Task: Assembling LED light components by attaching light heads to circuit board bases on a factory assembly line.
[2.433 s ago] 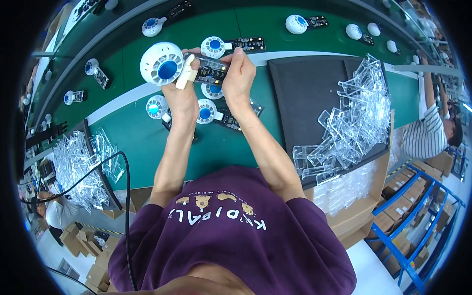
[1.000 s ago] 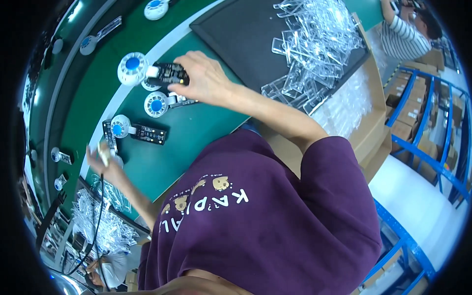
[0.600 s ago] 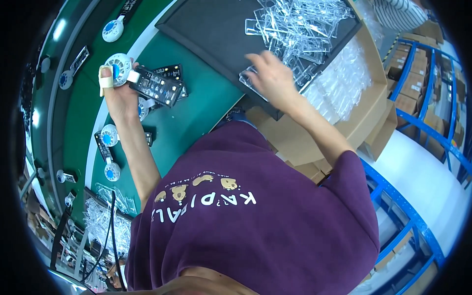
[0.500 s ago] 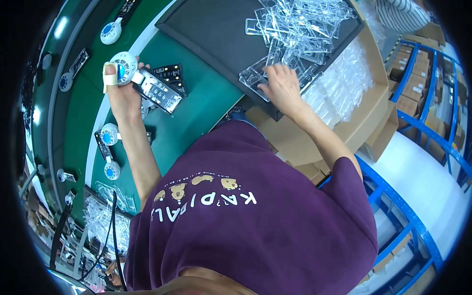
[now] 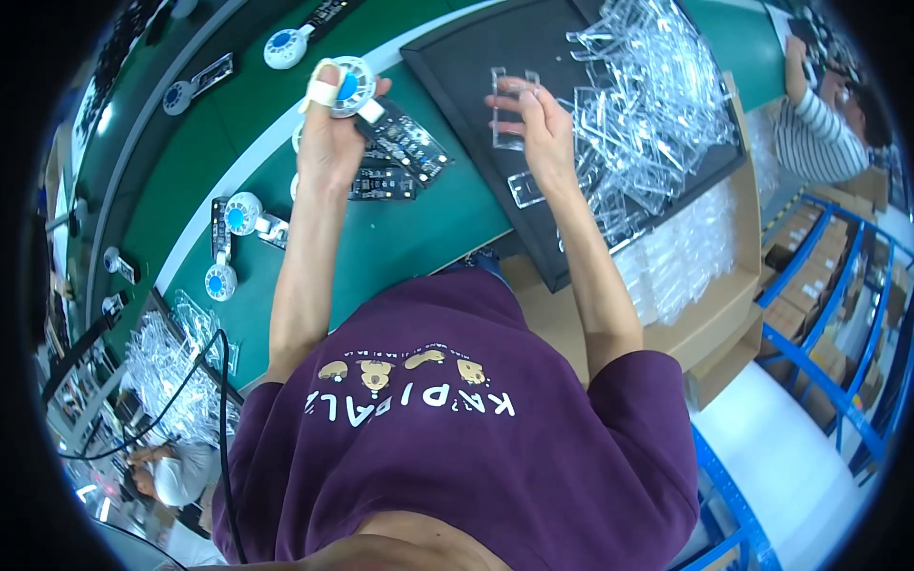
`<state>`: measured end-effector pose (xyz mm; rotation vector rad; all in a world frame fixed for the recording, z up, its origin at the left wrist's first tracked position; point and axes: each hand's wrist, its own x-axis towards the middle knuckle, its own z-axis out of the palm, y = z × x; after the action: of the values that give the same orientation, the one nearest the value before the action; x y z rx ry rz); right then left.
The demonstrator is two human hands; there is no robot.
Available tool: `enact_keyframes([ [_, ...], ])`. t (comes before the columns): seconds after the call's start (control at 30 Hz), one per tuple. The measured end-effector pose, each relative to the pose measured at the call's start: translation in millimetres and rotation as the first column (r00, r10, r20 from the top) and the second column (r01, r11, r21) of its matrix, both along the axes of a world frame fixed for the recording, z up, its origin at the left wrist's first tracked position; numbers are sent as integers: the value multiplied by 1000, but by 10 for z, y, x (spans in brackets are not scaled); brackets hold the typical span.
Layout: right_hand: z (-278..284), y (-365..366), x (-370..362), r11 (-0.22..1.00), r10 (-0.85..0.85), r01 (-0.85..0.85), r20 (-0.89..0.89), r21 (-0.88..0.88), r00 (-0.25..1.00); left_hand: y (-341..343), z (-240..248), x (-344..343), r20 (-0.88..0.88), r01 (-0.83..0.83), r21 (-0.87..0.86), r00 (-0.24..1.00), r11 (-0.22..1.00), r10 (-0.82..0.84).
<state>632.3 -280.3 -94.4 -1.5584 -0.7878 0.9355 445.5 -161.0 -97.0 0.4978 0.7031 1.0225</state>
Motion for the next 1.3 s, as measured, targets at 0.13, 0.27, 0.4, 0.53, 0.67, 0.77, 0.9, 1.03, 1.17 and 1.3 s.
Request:
enact_keyframes([
  [0.13,192,361,-361,985,141,-165,333,42,932,41,107,10,-99,-6,18,995,1000,8],
  [0.27,262,505,-704,961,219,-260,822,-90,526,153,66,-31,-50,-183,27,982,983,185],
  [0.4,219,645,-1042,961,241,-223,896,-165,372,227,9,-34,-54,-267,31,962,963,268],
  [0.53,167,731,-1155,963,189,-240,941,-122,279,228,128,-83,-177,-330,110,922,938,345],
  [0.67,118,693,-1096,946,205,-320,862,-53,463,224,237,-227,25,-258,40,966,965,257],
  [0.77,150,679,-1002,922,232,-388,811,-7,538,195,146,-255,160,-251,143,960,957,227],
  [0.9,297,709,-984,885,214,-463,844,46,492,48,70,-356,60,72,39,995,997,-74],
  [1.03,276,811,-1002,946,172,-304,627,109,760,18,183,-327,-56,-15,128,998,992,22],
  [1.17,39,940,-1037,997,-83,83,-8,-7,997,-62,257,-277,-218,-102,325,959,940,179],
  [1.3,-90,1067,-1104,992,-127,126,-49,-27,991,-68,200,-288,-143,-166,384,961,908,236],
])
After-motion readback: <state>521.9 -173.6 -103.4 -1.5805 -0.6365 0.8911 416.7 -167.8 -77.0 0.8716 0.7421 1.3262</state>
